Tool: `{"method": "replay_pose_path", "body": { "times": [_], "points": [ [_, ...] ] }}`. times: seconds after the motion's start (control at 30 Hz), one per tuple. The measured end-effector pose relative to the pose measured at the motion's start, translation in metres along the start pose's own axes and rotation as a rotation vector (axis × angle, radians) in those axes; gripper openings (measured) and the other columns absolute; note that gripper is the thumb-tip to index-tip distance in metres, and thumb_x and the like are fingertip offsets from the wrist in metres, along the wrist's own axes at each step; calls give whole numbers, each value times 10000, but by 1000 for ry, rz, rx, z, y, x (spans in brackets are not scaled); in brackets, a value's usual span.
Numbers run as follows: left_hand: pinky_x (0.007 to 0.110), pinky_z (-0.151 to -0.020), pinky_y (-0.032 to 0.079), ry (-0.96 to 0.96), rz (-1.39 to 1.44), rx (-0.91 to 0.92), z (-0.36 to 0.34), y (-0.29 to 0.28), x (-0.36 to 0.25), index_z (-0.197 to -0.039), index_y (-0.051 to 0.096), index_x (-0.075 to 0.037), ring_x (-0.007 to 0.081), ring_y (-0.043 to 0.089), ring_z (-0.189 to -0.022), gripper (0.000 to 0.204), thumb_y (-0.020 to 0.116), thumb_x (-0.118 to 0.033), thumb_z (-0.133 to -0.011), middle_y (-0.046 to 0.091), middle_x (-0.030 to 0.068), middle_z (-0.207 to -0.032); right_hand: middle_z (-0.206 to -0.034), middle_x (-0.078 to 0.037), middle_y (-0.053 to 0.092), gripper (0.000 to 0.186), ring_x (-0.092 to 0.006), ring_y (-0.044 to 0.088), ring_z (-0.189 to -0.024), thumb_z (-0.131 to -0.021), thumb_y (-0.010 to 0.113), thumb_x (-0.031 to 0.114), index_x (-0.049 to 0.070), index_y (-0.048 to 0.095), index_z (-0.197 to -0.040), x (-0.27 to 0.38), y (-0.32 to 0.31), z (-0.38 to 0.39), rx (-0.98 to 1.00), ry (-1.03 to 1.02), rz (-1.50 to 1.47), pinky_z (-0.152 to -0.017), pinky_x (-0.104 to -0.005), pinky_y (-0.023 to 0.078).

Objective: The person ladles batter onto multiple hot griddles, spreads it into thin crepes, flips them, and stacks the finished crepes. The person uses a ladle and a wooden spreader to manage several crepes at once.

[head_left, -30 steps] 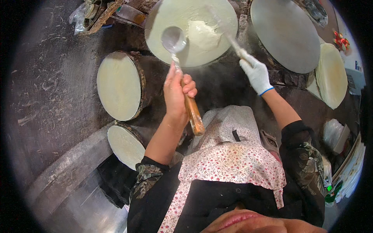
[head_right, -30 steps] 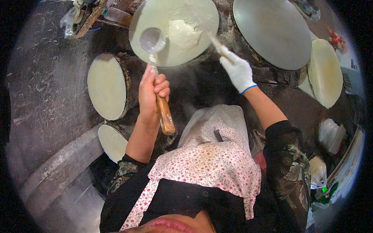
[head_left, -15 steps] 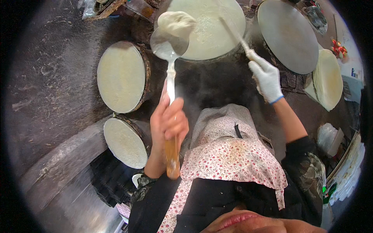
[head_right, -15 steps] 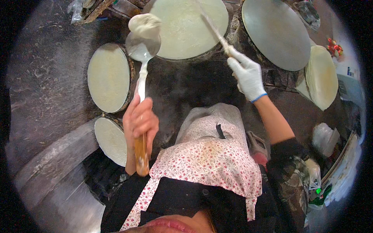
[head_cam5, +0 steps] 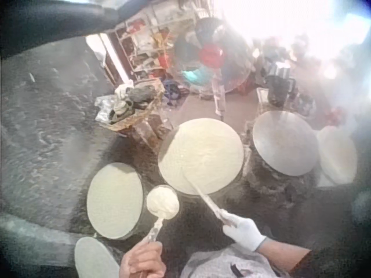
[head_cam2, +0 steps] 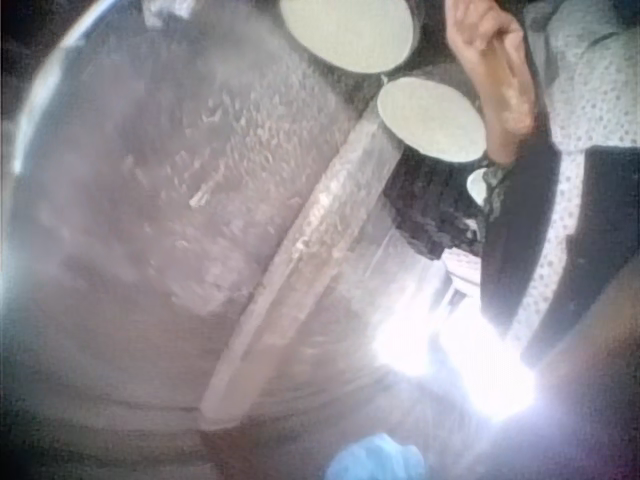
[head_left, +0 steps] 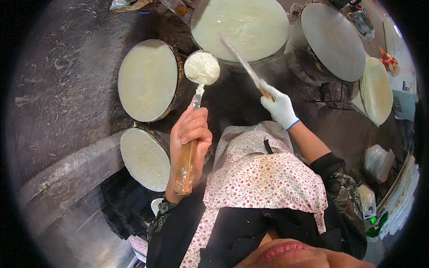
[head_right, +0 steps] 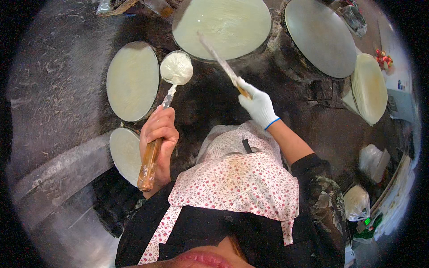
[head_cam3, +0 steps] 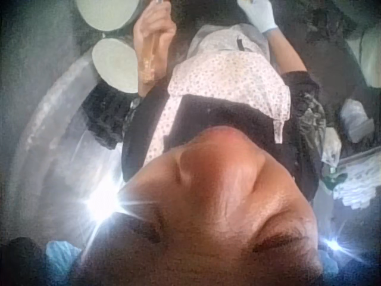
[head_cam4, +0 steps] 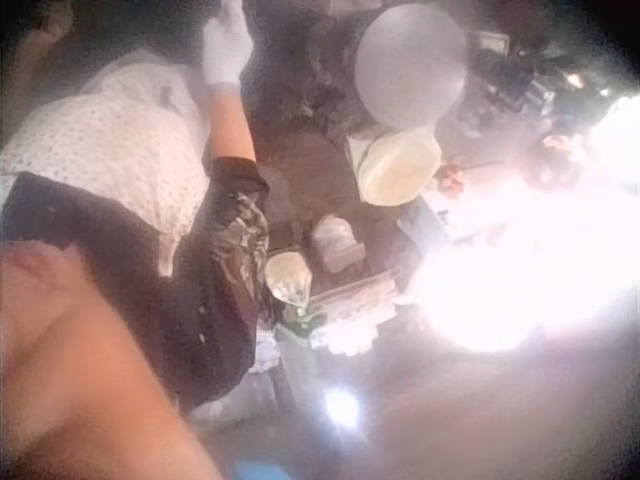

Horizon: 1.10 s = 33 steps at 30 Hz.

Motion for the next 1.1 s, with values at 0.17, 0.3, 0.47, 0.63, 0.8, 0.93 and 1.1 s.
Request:
{"method": "replay_pose_path", "body": {
  "times": [0.17, 0.3, 0.47, 0.63, 0.8, 0.93, 1.1],
  "points": [
    [261, -399, 461, -27, -3, 18, 5, 1, 4, -836, 386, -83, 97, 449, -479, 341, 367, -197, -1157, 374, -3, -648, -724, -81, 614, 544, -138, 495, -447, -1055, 541, 192, 168, 468, -1593, 4, 16, -35, 220, 502, -880, -429, -280, 456],
    [203, -396, 408, -50, -35, 48, 6, 3, 8, -882, 412, -56, 43, 417, -479, 287, 374, -151, -1151, 387, -10, -703, -756, -129, 659, 503, -185, 589, -462, -1077, 489, 271, 149, 480, -1565, -5, 11, -45, 280, 599, -789, -393, -311, 485],
    [209, -403, 416, -68, -56, 60, 4, 10, 10, -875, 410, -52, 44, 417, -479, 302, 374, -165, -1153, 388, -5, -706, -726, -77, 639, 458, -154, 564, -425, -1075, 515, 322, 169, 494, -1506, -21, -10, -40, 285, 680, -876, -366, -293, 449],
    [287, -416, 462, -105, -57, 43, -7, 28, 8, -834, 412, -66, 115, 460, -486, 352, 373, -209, -1154, 412, 15, -681, -817, -129, 698, 493, -214, 641, -523, -1039, 572, 276, 204, 557, -1526, -18, -20, -54, -82, 369, -342, -454, -340, 492],
    [289, -430, 467, -136, -157, 65, -23, 58, 7, -838, 410, -68, 120, 473, -497, 340, 365, -193, -1151, 422, 19, -678, -867, -167, 742, 603, -382, 736, -804, -918, 615, 235, 343, 513, -1503, 2, 27, -67, 138, 0, 723, -708, -506, 564],
    [289, -432, 468, -170, -210, 86, -38, 76, 14, -842, 414, -64, 118, 479, -492, 316, 379, -167, -1139, 454, 18, -669, -790, -134, 730, 570, -382, 731, -736, -919, 608, 183, 343, 528, -1461, 14, 41, -74, -102, -39, 622, -635, -515, 560],
    [262, -411, 483, -154, -209, 13, -68, 98, 8, -857, 427, -59, 99, 484, -479, 271, 405, -115, -1121, 448, 7, -641, -722, -150, 700, 532, -393, 701, -650, -906, 621, 196, 363, 594, -1410, 40, 80, -57, 305, -160, 640, -620, -532, 547]
  ]
}}
Point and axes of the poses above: each hand's wrist, its own z-axis away from the middle knuckle, its own y-axis out of the palm, x = y × z, the point moved 4 cm from there along -z, towards the middle knuckle
